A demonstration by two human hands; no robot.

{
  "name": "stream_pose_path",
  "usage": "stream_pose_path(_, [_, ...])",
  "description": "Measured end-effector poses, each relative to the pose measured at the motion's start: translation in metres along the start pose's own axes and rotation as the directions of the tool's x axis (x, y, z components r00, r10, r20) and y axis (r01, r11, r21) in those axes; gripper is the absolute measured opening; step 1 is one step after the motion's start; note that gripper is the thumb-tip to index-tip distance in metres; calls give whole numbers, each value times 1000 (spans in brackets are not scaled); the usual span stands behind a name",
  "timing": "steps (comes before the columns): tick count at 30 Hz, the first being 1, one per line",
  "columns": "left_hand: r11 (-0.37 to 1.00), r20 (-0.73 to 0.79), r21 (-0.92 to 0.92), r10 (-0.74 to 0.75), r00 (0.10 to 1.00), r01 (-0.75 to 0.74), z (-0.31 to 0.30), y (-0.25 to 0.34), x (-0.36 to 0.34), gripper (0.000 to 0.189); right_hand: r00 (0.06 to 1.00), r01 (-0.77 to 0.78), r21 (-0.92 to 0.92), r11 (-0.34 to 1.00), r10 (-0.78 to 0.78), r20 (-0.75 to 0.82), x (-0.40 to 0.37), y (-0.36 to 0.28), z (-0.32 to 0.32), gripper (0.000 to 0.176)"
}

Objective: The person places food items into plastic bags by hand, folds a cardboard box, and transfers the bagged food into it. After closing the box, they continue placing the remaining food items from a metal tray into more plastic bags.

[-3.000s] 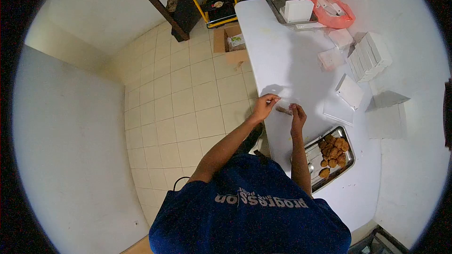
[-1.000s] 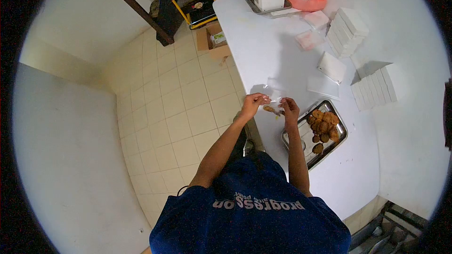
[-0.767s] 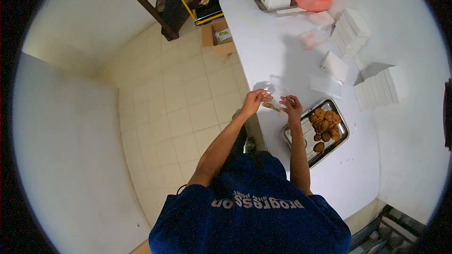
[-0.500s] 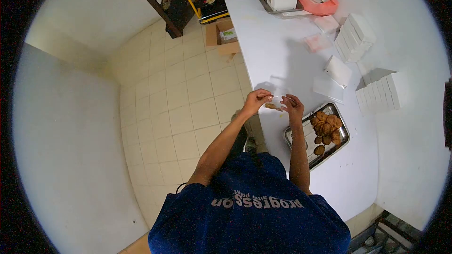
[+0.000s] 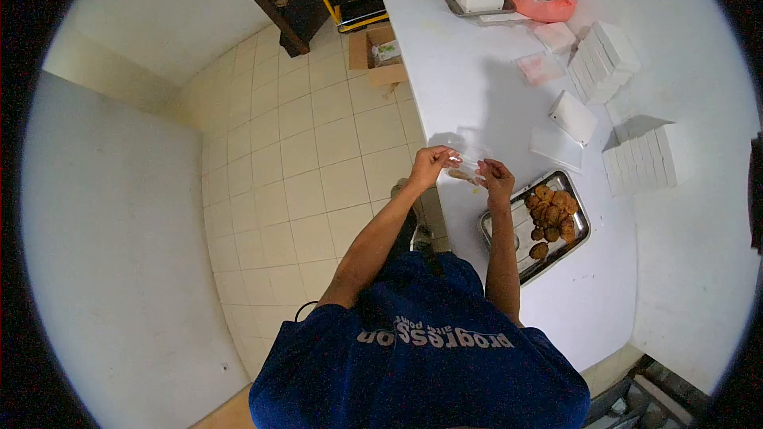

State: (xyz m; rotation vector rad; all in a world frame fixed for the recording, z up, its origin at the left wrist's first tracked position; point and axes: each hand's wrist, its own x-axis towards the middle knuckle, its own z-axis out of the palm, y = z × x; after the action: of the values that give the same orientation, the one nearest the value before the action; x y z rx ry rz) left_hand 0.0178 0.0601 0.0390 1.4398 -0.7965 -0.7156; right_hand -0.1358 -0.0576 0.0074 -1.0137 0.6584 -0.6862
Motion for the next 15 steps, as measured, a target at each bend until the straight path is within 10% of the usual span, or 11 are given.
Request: stream_pose_path(15, [994,179,-47,-85,980,95,-2,-36,47,31,992,50,-5,999,-50,-120,20,18,-11,18])
